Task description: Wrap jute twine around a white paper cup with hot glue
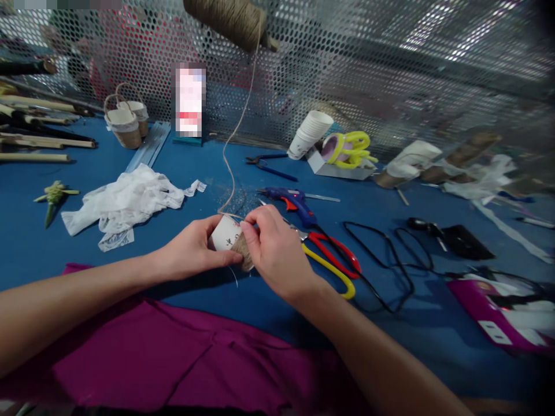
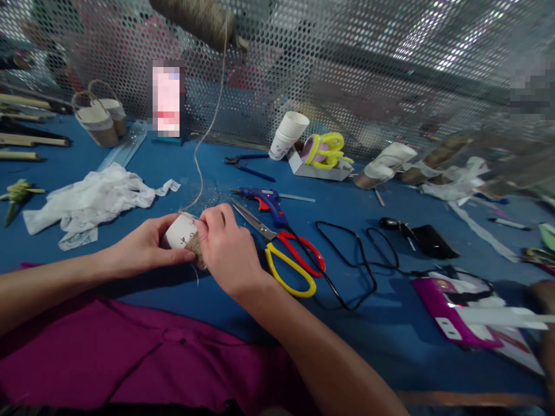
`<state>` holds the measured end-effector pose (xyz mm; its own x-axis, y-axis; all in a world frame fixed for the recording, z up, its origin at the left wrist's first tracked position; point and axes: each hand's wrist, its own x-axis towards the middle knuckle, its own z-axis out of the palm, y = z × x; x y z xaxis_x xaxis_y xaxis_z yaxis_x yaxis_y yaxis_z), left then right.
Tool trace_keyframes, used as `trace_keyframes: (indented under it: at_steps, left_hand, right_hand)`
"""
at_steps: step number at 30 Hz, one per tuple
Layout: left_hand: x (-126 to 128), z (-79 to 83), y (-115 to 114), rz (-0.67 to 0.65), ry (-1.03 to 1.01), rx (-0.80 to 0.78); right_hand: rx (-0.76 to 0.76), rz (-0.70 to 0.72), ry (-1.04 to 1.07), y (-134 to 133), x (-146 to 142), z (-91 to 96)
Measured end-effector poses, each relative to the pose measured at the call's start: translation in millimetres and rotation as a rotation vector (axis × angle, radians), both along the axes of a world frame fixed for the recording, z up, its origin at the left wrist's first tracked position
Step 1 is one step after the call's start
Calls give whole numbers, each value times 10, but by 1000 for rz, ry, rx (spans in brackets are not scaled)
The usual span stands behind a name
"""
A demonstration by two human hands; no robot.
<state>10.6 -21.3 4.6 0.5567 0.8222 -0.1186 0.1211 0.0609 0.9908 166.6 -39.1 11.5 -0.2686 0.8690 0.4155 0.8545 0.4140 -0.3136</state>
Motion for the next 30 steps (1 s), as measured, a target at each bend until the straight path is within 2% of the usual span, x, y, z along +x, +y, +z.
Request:
trace_keyframes:
  at_steps: [6, 16, 22, 30]
  left_hand:
    - [-10, -32, 9, -23, 33, 49]
    - [-25, -33, 2, -51, 14, 67]
    - [-28, -42, -4, -52, -11, 84]
    - [-27, 22, -7, -54, -15, -20]
  right_hand:
    - [15, 28, 63, 12, 30, 20]
    - [-77, 47, 187, 26, 42, 33]
    - [-115, 9, 148, 44, 42, -16]
    - [-2, 43, 26, 34, 27, -37]
